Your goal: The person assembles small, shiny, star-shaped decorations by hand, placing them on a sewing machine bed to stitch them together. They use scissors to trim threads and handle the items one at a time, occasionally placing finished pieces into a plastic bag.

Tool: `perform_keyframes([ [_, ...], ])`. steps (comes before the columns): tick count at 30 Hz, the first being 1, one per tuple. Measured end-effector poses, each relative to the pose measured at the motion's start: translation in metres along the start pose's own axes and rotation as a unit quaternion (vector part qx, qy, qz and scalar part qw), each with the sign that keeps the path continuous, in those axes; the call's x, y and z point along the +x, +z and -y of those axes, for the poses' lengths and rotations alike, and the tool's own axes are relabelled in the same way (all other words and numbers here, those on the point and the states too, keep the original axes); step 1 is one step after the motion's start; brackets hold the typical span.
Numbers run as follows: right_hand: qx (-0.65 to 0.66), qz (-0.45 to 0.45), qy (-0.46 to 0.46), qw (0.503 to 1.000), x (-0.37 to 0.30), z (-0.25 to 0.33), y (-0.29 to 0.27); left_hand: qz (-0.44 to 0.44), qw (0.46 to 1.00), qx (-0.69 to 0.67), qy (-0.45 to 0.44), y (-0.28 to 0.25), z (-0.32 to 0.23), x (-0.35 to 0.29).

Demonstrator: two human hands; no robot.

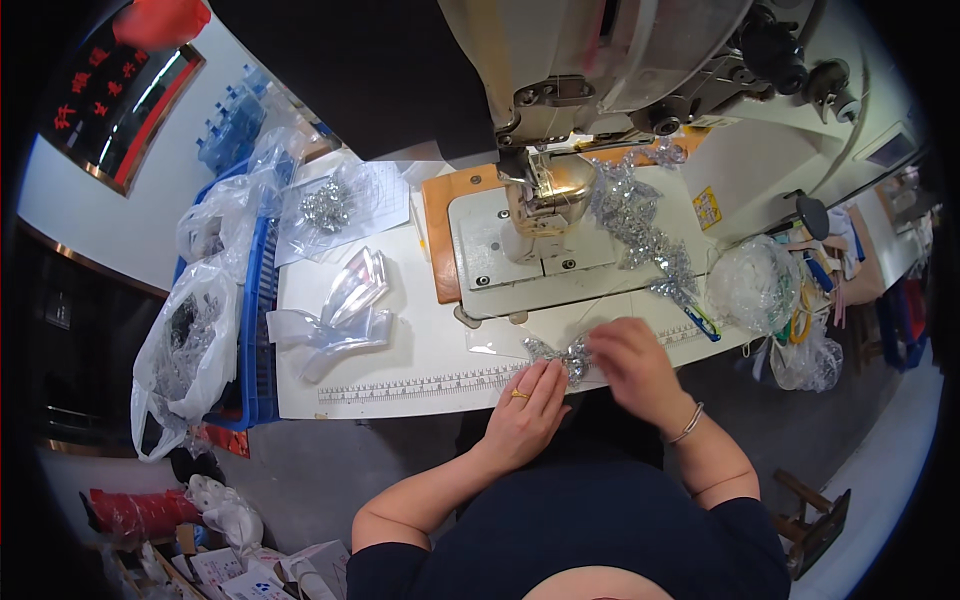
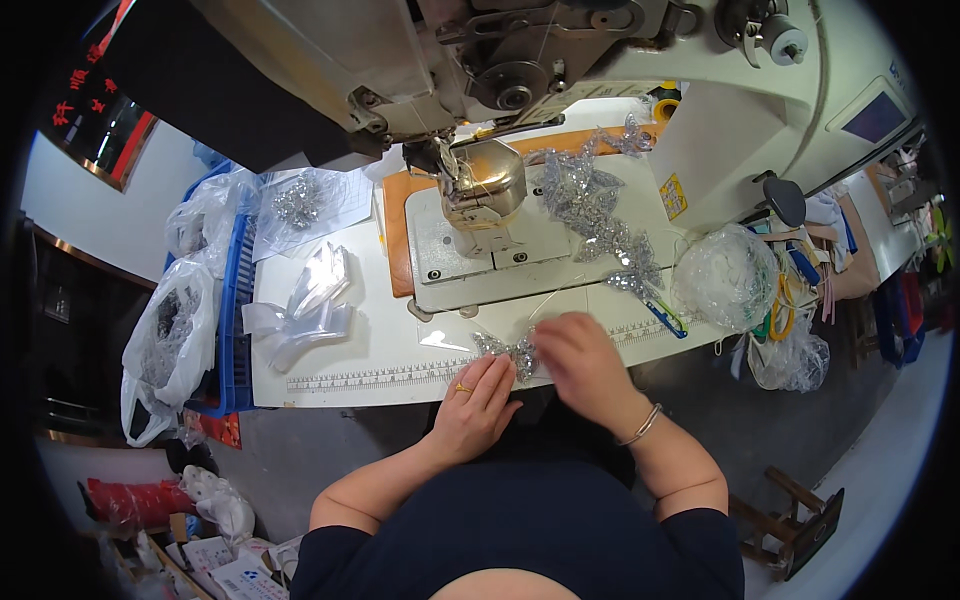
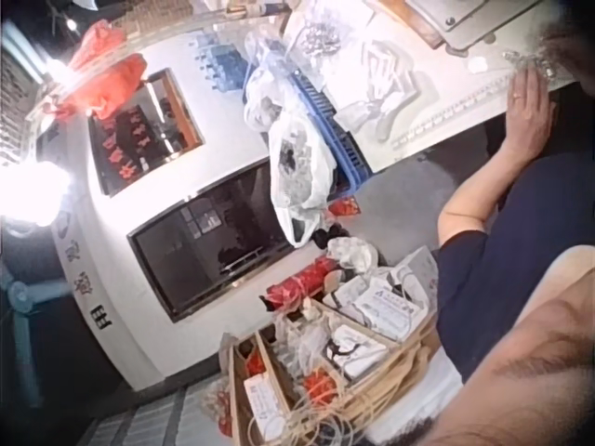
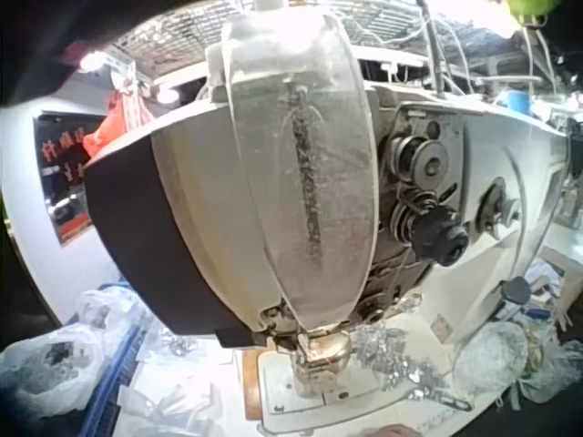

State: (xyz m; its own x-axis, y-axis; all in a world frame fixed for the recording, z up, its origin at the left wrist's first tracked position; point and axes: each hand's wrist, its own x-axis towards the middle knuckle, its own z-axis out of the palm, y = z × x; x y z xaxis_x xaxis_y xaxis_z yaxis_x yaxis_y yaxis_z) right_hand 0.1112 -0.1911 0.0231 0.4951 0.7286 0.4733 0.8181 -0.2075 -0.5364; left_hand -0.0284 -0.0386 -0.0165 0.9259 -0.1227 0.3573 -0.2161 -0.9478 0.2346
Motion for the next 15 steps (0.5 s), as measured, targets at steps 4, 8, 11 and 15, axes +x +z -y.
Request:
perform_keyframes([
  [4, 0.014, -0.013, 0.028, 0.999, -0.014, 0.001, 0.013, -0.006, 1.000, 0.000, -0.008, 0.005, -0.003, -0.002],
  [8, 0.009, 0.008, -0.002, 1.000, -0.007, -0.001, 0.006, -0.006, 1.000, 0.014, -0.012, 0.008, -0.006, -0.003],
  [11, -0.036, 0.066, -0.004, 0.997, -0.017, 0.001, 0.016, -0.006, 1.000, 0.021, -0.010, 0.010, -0.006, -0.002],
  [15, -0.058, 0.072, -0.025, 0.995, -0.021, -0.003, 0.017, 0.006, 0.995, -0.090, -0.046, -0.002, -0.001, 0.004],
])
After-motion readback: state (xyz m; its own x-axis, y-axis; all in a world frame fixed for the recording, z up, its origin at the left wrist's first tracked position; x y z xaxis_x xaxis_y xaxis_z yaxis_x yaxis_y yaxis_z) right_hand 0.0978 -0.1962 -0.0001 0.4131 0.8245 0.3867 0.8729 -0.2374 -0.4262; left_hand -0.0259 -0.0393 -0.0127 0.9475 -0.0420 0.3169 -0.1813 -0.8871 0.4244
